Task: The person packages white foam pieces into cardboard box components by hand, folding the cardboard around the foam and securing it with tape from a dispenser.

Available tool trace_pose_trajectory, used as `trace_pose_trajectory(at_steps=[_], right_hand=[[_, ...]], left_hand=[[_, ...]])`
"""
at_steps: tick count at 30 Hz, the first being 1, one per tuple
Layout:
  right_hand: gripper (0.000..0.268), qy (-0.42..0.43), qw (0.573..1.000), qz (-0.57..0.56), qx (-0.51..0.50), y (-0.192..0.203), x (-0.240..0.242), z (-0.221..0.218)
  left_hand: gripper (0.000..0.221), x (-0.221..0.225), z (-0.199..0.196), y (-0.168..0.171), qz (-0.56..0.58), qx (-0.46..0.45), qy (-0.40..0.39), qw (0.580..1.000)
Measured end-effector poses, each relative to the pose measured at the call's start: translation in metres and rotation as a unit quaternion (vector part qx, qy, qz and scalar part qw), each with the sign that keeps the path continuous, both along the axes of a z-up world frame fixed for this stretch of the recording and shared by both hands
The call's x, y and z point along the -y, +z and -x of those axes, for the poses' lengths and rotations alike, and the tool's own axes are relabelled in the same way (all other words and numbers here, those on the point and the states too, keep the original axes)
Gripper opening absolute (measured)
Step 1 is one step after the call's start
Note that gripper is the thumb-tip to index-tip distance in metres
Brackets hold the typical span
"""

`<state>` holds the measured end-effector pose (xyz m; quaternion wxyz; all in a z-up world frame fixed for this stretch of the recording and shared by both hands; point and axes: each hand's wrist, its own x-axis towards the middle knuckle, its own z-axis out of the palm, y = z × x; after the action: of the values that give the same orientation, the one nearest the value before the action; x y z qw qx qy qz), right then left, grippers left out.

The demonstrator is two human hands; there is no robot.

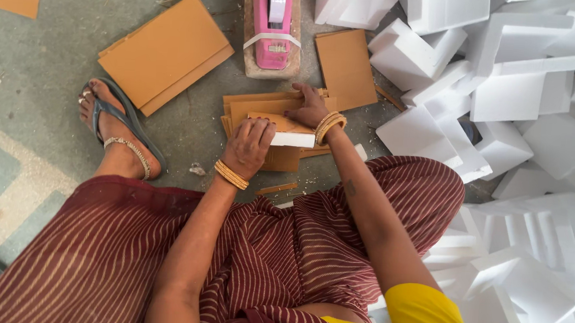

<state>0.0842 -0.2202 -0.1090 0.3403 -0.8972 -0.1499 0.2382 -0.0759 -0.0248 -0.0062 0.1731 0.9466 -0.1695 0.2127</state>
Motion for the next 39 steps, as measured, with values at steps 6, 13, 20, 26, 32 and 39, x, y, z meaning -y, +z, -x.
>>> trace_pose_trajectory(at_steps=[6, 13, 20, 26, 32, 39], right_hand=[[0.080, -0.101, 0.942, -0.297, -0.119, -0.045, 0.010, -0.003], [0.066, -0.114, 0.961, -0.141, -0.210, 0.074, 0.016, 0.050], [0.055, 0.033, 0.980, -0.062, 0.184, 0.130, 0.013, 0.051], [0.047, 0.078, 0.980, -0.020, 0.184, 0.141, 0.016, 0.048], [0.049, 0.093, 0.986, -0.017, 0.139, 0.146, 0.017, 0.041], [0.070, 0.139, 0.979, -0.131, -0.071, 0.145, 0.037, -0.022]], left_hand=[[0.040, -0.006, -0.005, -0.011, -0.032, 0.031, 0.041, 0.998], [0.052, -0.033, 0.004, -0.033, 0.288, -0.036, 0.245, 0.925], [0.091, -0.047, -0.004, 0.021, 0.289, -0.362, 0.157, 0.872], [0.101, -0.017, -0.038, 0.052, 0.184, -0.233, 0.083, 0.951], [0.060, -0.003, -0.065, 0.022, 0.082, -0.265, 0.110, 0.954], [0.056, 0.002, -0.066, 0.006, 0.043, -0.248, 0.126, 0.960]])
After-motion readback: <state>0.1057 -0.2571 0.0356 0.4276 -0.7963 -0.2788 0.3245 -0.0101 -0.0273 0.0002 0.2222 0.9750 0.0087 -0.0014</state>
